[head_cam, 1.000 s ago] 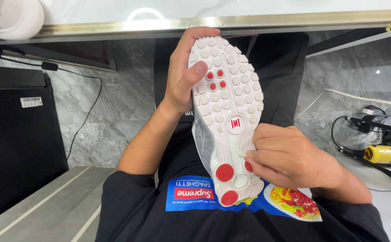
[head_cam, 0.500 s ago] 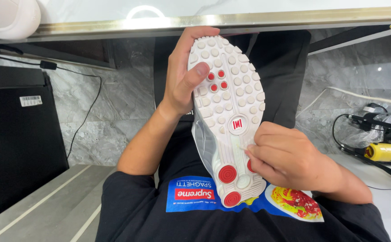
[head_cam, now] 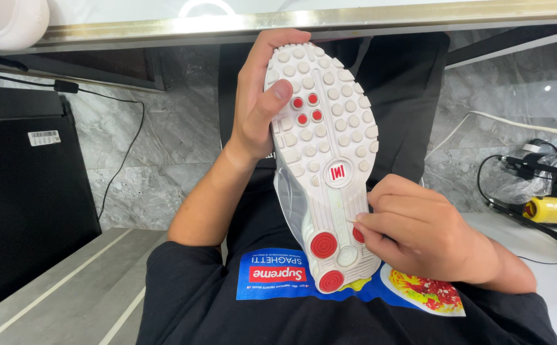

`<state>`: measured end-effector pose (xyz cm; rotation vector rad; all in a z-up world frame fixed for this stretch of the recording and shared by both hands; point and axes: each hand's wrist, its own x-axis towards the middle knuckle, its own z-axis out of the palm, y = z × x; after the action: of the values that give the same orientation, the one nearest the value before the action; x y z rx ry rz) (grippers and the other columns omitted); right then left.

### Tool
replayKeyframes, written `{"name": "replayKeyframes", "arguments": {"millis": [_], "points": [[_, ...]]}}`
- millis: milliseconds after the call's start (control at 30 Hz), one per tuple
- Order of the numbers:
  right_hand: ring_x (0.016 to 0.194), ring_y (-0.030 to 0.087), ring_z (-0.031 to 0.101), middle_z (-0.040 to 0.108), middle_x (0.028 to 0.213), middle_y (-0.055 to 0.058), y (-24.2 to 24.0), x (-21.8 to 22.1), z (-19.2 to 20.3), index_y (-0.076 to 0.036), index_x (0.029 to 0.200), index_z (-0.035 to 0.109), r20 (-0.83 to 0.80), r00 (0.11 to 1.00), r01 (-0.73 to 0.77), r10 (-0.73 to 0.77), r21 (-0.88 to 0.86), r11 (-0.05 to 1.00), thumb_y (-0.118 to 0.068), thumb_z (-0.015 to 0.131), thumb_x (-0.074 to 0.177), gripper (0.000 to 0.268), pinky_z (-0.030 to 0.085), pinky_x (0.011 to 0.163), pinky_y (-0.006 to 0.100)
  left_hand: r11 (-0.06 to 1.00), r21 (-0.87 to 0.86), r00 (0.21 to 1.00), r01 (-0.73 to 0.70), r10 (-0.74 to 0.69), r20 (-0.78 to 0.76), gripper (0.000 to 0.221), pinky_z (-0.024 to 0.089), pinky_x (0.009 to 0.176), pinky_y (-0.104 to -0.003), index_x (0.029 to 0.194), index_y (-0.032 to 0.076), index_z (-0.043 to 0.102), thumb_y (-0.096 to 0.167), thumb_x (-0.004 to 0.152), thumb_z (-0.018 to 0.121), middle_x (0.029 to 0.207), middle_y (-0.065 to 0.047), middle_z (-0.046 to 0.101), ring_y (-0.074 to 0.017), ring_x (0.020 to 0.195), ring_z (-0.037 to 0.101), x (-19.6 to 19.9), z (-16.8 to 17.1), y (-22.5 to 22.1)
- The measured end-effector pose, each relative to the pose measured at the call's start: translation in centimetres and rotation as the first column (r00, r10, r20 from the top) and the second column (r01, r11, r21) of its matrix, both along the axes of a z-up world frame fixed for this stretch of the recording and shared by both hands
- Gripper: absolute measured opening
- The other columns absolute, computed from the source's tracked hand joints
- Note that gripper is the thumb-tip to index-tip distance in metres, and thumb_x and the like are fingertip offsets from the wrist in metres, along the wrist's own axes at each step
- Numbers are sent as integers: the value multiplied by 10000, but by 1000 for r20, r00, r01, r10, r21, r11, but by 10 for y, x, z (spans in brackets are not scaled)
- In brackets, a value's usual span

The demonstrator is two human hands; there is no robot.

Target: The person cleans the white sole of a shoe using a cotton swab and a liquid from a bottle. They scrub the recessed parts and flat surfaces of the sole, occasionally switching to a new swab and dipping it back into the bottle.

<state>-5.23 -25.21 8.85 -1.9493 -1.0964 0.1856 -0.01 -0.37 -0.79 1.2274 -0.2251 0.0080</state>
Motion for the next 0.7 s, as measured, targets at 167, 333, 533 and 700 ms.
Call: {"name": "replayKeyframes", "arguments": {"millis": [167,333,533,700], "points": [[754,276,633,602,769,134,3,-4,-1,67,892,651,108,987,116,-117,17,993,81,779,739,200,518,635,350,998,64,999,-28,27,21,672,561,923,-271,1374,-4,496,536,993,615,1159,-127,693,-161,1031,683,-5,6,2],[721,278,635,577,734,103,-2,0,2,52,886,666,19,998,-58,57,22,998,42,806,723,215,500,591,359,998,55,999,-25,24,21,672,584,947,-275,1370,-5,502,538,992,618,1155,-124,695,-160,1024,690,-4,6,3],[707,264,621,593,761,115,2,7,-6,48,866,664,-18,1000,17,-17,21,1000,76,786,733,183,487,586,360,1000,-7,1000,-5,5,-6,672,579,916,-278,1355,-17,508,515,962,626,1136,-131,691,-170,1025,705,3,-5,-1],[724,273,625,566,730,91,-3,10,-5,54,855,639,-95,991,-83,89,64,994,76,783,778,166,490,611,365,999,-41,999,0,-1,-35,661,578,902,-280,1349,-19,513,492,947,632,1118,-136,693,-171,1007,702,1,-11,-1]]}}
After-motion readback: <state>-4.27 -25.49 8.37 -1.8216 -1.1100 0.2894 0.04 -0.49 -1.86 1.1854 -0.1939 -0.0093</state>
